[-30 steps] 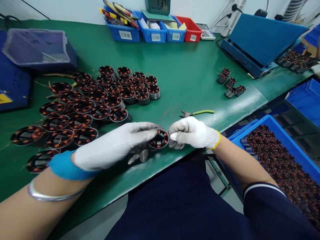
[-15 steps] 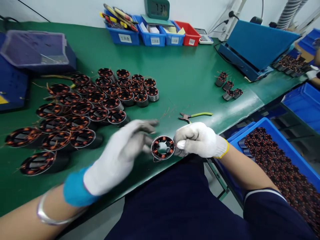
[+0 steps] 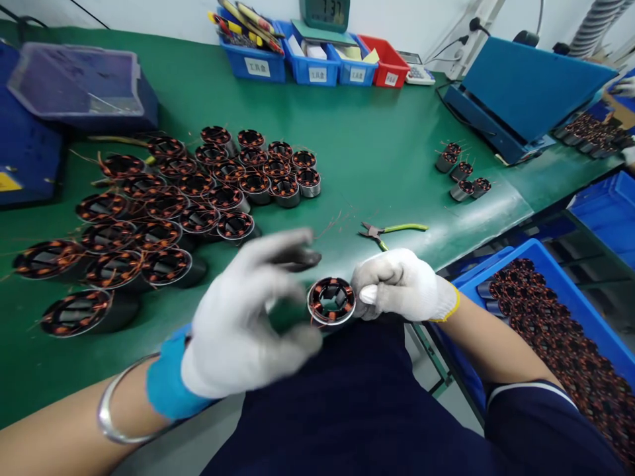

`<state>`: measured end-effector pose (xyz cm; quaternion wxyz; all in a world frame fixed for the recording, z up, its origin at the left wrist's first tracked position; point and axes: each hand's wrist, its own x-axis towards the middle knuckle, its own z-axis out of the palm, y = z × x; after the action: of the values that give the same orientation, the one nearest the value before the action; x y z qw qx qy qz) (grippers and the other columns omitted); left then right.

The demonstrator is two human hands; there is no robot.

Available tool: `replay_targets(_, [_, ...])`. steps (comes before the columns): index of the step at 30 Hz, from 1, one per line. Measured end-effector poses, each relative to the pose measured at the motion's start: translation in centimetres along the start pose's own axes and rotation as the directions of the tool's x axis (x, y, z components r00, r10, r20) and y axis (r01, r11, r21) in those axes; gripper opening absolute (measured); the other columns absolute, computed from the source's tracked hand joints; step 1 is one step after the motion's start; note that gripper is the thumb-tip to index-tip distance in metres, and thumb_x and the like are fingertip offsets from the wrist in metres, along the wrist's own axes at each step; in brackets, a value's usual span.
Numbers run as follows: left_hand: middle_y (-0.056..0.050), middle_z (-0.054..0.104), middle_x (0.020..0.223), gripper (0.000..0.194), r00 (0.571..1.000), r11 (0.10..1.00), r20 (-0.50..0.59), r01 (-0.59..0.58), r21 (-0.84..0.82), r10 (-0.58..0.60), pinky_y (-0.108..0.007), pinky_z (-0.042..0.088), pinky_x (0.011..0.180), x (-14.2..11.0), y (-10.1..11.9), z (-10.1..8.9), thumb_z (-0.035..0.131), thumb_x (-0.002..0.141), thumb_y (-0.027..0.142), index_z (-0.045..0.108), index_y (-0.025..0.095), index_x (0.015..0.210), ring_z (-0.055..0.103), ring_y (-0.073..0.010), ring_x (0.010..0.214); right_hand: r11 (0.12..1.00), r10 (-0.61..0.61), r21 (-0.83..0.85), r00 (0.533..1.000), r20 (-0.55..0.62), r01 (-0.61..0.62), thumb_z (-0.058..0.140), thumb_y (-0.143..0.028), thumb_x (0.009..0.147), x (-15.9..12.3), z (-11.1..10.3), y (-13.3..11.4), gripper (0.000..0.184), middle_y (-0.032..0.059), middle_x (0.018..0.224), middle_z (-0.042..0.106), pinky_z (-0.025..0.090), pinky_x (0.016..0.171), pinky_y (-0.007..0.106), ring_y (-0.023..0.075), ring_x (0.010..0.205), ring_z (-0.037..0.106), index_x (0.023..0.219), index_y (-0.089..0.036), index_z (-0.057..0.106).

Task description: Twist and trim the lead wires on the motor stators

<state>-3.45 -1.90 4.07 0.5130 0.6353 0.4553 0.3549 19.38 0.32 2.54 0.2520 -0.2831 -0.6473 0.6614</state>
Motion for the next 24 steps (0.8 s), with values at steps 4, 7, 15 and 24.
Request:
replay_targets(4, [-0.009,0.068,0.071,0.05,0.787,0.832,0.438,0.537,-0.141,-0.434,-0.036,0.056,0.052,0.7,-0.1,-0.1,0.049,0.083,0.064,0.065,0.017,0.084,0.065,-0.0225,0.056,0.967,-0.071,-0.248,0.997,-0.022,0.063,0.059,-0.029,0.087,-0.1,0.1,-0.6,0.021,0.0013,0.066,0.06,0.045,0.055,0.02,0.0075,0.058,0.054,0.074,-0.013,0.062])
replay_targets(7, [-0.008,0.072,0.099,0.027,0.921,0.893,0.251,0.361,-0.269,-0.296,-0.034,0.058,0.073,0.1,0.8,-0.1,0.071,0.075,0.045,0.068,0.021,0.087,0.069,-0.026,0.089,0.988,0.136,-0.067,0.989,-0.057,-0.14,0.058,-0.036,0.087,0.1,0.4,0.3,0.025,0.0014,0.067,0.062,0.049,0.054,0.021,0.0085,0.056,0.058,0.077,-0.014,0.061])
replay_targets(15, [-0.006,0.071,0.102,0.044,0.968,0.978,0.249,-0.024,0.209,-0.03,-0.034,0.056,0.074,0.0,0.0,0.5,0.069,0.071,0.022,0.061,0.022,0.115,0.069,-0.0226,0.086,0.972,0.071,-0.222,0.997,-0.028,-0.076,0.059,-0.032,0.085,0.3,0.8,0.1,0.021,-0.0001,0.064,0.06,0.044,0.053,0.02,0.0076,0.057,0.053,0.073,-0.015,0.06])
replay_targets(24, [-0.009,0.072,0.096,0.029,0.915,0.553,0.245,-0.392,0.735,0.322,-0.039,0.044,0.078,1.9,-2.9,0.6,0.056,0.083,0.029,0.065,0.016,0.109,0.065,-0.0267,0.089,0.655,-0.073,-0.754,0.989,-0.129,-0.05,0.048,-0.036,0.09,1.0,0.4,0.0,0.027,0.0125,0.095,0.071,0.053,0.083,0.045,0.0228,0.087,0.067,0.094,-0.014,0.064])
